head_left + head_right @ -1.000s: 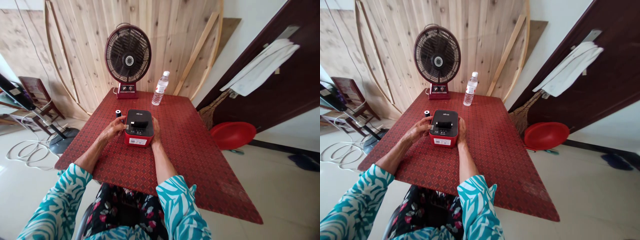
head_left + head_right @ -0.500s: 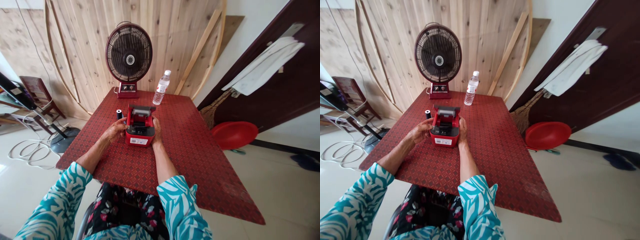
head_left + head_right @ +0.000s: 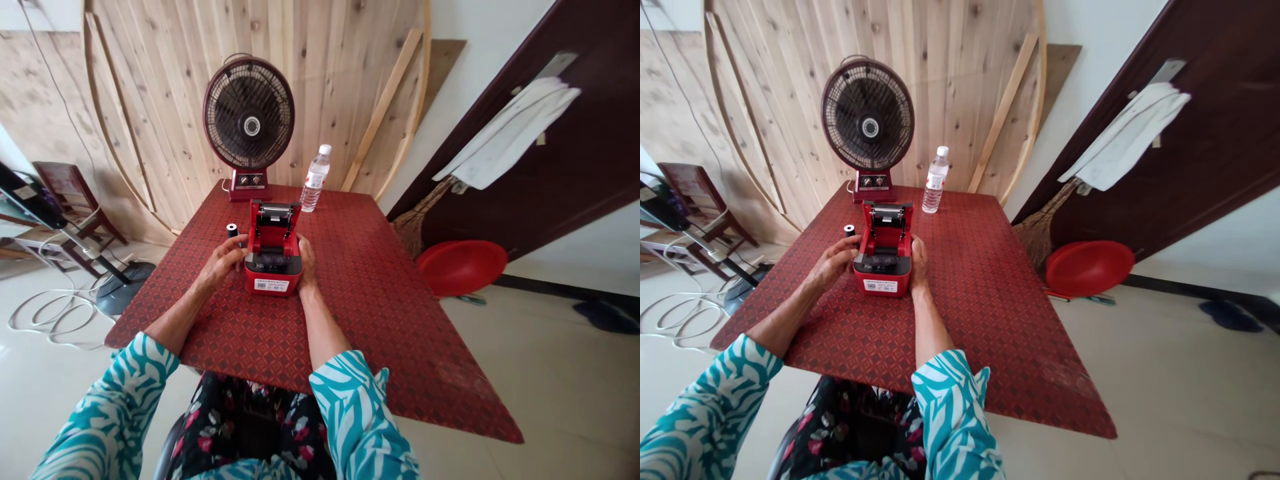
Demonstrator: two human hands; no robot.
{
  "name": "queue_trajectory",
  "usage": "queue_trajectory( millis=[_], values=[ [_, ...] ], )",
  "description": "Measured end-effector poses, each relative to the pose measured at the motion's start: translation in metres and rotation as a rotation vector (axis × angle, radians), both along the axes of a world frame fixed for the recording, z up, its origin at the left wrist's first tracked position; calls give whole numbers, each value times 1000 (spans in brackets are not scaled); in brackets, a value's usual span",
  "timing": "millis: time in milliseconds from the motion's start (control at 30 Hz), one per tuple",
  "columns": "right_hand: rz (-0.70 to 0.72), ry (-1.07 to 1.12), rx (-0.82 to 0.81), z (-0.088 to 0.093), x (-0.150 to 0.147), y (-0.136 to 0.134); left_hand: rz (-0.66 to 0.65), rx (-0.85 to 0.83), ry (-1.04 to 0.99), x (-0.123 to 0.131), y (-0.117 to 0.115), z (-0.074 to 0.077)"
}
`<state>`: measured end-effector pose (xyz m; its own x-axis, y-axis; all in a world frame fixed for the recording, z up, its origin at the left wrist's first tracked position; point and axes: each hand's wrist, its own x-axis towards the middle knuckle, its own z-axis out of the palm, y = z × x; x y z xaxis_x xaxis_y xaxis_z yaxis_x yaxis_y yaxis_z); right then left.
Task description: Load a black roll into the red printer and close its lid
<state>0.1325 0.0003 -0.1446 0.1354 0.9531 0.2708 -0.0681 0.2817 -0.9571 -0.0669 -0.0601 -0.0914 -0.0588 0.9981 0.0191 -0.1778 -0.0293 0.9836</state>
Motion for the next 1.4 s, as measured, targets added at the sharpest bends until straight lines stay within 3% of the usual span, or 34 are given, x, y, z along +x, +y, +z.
queue_trajectory(
  millis=[67, 133, 233, 333, 467, 600, 767, 1133, 1400],
  values=[
    [-7, 14, -6, 0, -1, 1, 87, 123, 158, -1, 6, 7],
    [-6, 38, -7, -1, -2, 2, 84, 250, 352, -1, 14, 19],
    [-10, 78, -22, -3, -3, 5, -135, 401, 691, 7, 28, 39],
    [-2, 108, -34, -5, -4, 8, -406, 451, 928, 21, 47, 54],
    [-1, 156, -52, -7, -5, 11, -571, 390, 1141, 36, 75, 57],
    [-10, 155, -52, -8, -6, 11, -588, 354, 1325, 40, 91, 51],
    [24, 171, -64, -7, -7, 11, -494, 329, 1342, 37, 94, 47],
    [18, 164, -100, -7, -5, 8, -703, 319, 1474, 44, 90, 50],
    [17, 183, -73, -7, -6, 10, -443, 444, 1446, 35, 76, 50]
  ],
)
